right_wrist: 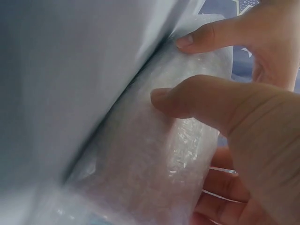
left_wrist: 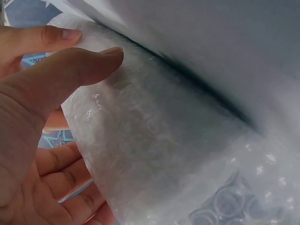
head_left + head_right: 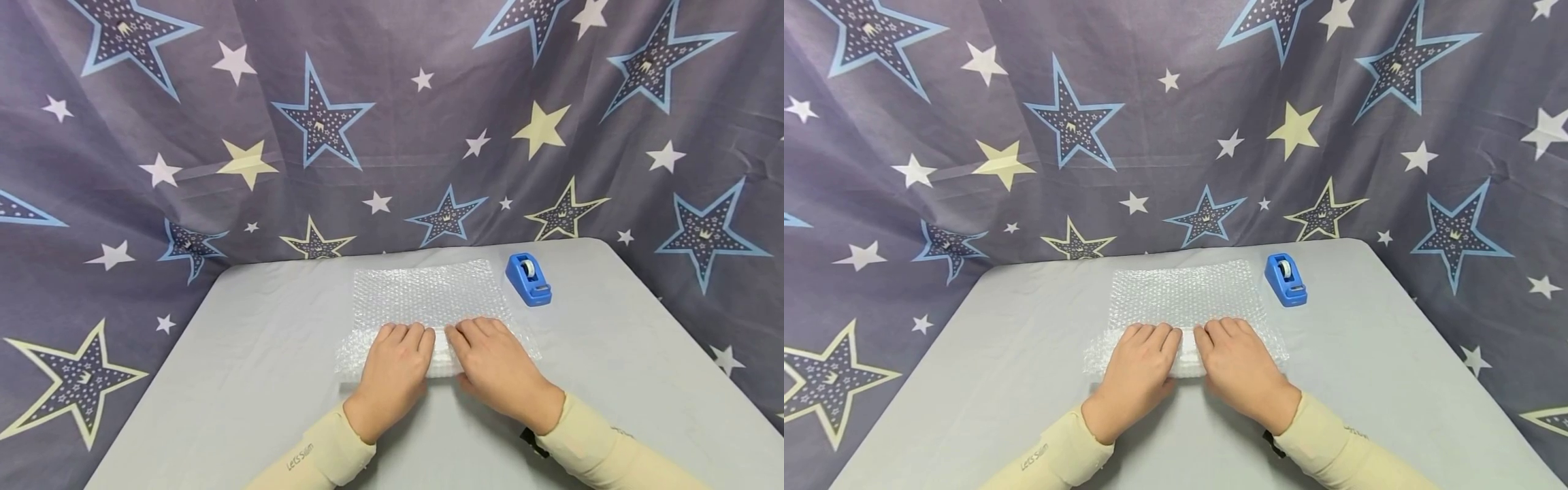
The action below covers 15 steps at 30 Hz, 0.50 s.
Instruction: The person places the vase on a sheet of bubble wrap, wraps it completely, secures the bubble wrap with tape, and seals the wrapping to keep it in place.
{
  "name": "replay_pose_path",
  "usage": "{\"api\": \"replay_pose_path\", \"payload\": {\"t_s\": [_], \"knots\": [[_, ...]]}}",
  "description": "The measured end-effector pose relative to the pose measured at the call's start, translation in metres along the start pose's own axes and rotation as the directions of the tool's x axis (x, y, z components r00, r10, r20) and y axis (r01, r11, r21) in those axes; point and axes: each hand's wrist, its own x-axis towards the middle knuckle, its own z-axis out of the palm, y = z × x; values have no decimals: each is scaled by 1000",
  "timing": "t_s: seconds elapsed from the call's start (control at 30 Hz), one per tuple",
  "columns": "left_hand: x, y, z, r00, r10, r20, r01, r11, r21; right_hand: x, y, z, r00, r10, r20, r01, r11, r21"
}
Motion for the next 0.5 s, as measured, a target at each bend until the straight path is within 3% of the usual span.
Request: {"api": "replay_pose_path", "payload": {"t_s": [0.5], "knots": [[0, 0, 5, 1000, -2, -7, 3, 999, 38, -1, 1, 6, 1000, -3, -4, 3, 1000, -20]]}}
